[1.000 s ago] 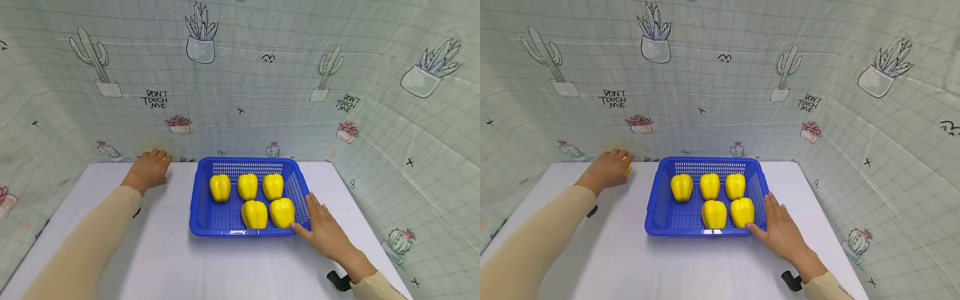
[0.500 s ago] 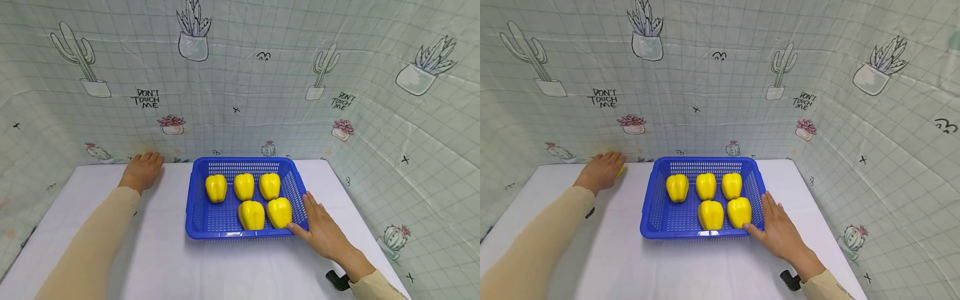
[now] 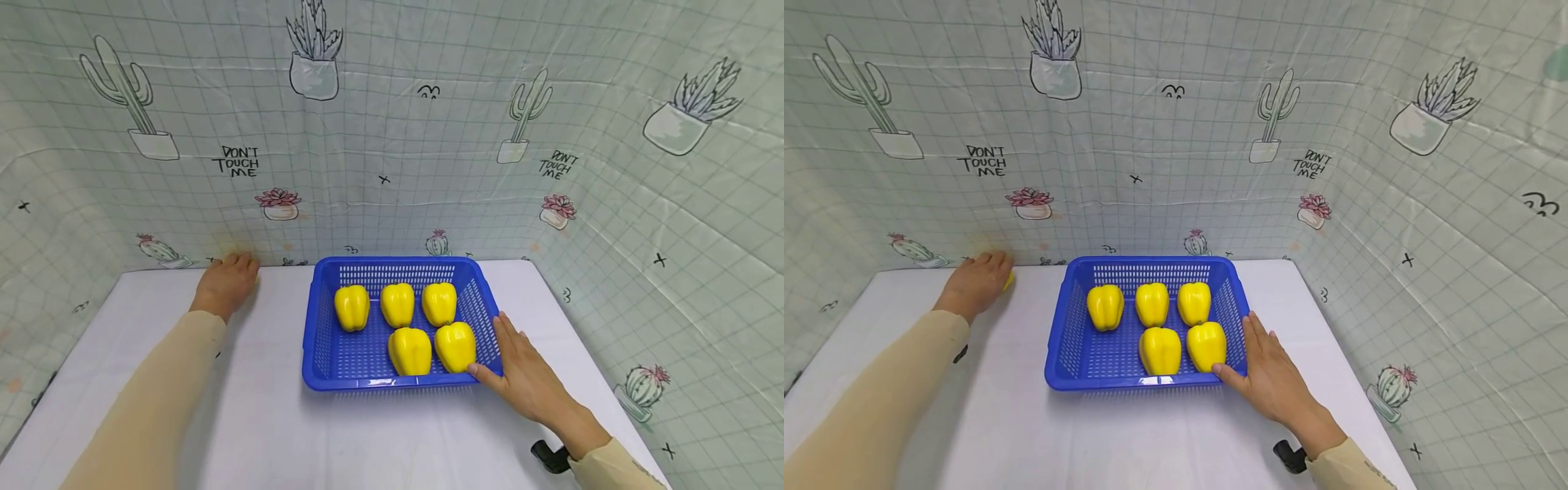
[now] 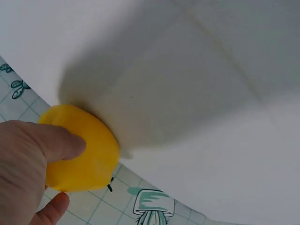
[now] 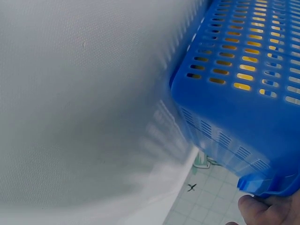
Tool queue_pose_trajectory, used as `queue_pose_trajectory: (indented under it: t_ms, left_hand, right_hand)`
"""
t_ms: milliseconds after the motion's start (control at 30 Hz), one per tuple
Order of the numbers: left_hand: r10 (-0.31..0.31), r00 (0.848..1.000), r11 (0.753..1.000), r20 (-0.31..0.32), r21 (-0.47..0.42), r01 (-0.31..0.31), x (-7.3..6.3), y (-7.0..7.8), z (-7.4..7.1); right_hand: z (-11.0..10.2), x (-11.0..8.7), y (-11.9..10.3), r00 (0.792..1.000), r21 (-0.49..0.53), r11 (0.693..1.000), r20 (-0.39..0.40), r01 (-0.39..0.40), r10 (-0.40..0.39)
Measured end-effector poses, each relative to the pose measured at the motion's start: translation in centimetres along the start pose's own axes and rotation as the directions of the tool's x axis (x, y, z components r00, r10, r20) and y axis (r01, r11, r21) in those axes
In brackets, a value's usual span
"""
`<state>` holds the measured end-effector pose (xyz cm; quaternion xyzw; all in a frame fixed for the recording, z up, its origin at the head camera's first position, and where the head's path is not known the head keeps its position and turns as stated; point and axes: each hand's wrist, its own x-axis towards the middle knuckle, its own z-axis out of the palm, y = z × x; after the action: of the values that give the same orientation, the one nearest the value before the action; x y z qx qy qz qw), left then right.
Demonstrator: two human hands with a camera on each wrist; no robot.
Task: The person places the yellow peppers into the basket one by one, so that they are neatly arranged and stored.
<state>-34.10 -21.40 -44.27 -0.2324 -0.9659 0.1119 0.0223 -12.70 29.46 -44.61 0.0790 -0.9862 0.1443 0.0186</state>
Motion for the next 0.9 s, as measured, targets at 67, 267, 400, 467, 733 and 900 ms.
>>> queue_pose_trajectory:
  t_ms: [67, 267, 400, 467, 733, 900]
  left_hand:
    - [-0.013, 1.0, 1.0, 0.002, 0.008, 0.013, -0.3, -0.1, 0.0]
    - [-0.023, 0.999, 1.0, -0.033, 0.017, 0.023, -1.1, 0.1, 0.0]
    - [-0.035, 0.998, 0.999, -0.048, -0.026, 0.034, -1.7, 0.4, 0.3]
    - [-0.052, 0.996, 0.997, -0.067, -0.06, 0.048, -2.0, 0.6, 0.6]
    - [-0.126, 0.982, 0.99, -0.141, -0.086, 0.115, -3.0, 2.0, 1.5]
    - [-0.197, 0.969, 0.977, -0.149, -0.11, 0.182, -3.7, 3.0, 1.7]
  right_hand:
    - [0.1, 0.0, 0.0, 1.0, -0.001, 1.0, 0.007, -0.004, 0.004]
    - [0.3, 0.0, 0.0, 1.0, 0.003, 1.0, 0.022, -0.016, 0.016]
    - [0.4, 0.0, 0.0, 1.0, 0.006, 1.0, 0.024, -0.013, 0.013]
    - [0.4, 0.1, 0.0, 1.0, 0.008, 1.0, 0.022, -0.011, 0.01]
    - [0.3, 0.1, -0.1, 1.0, 0.013, 1.0, 0.023, -0.009, 0.009]
    - [0.2, 0.2, -0.2, 1.0, 0.021, 1.0, 0.017, -0.006, 0.005]
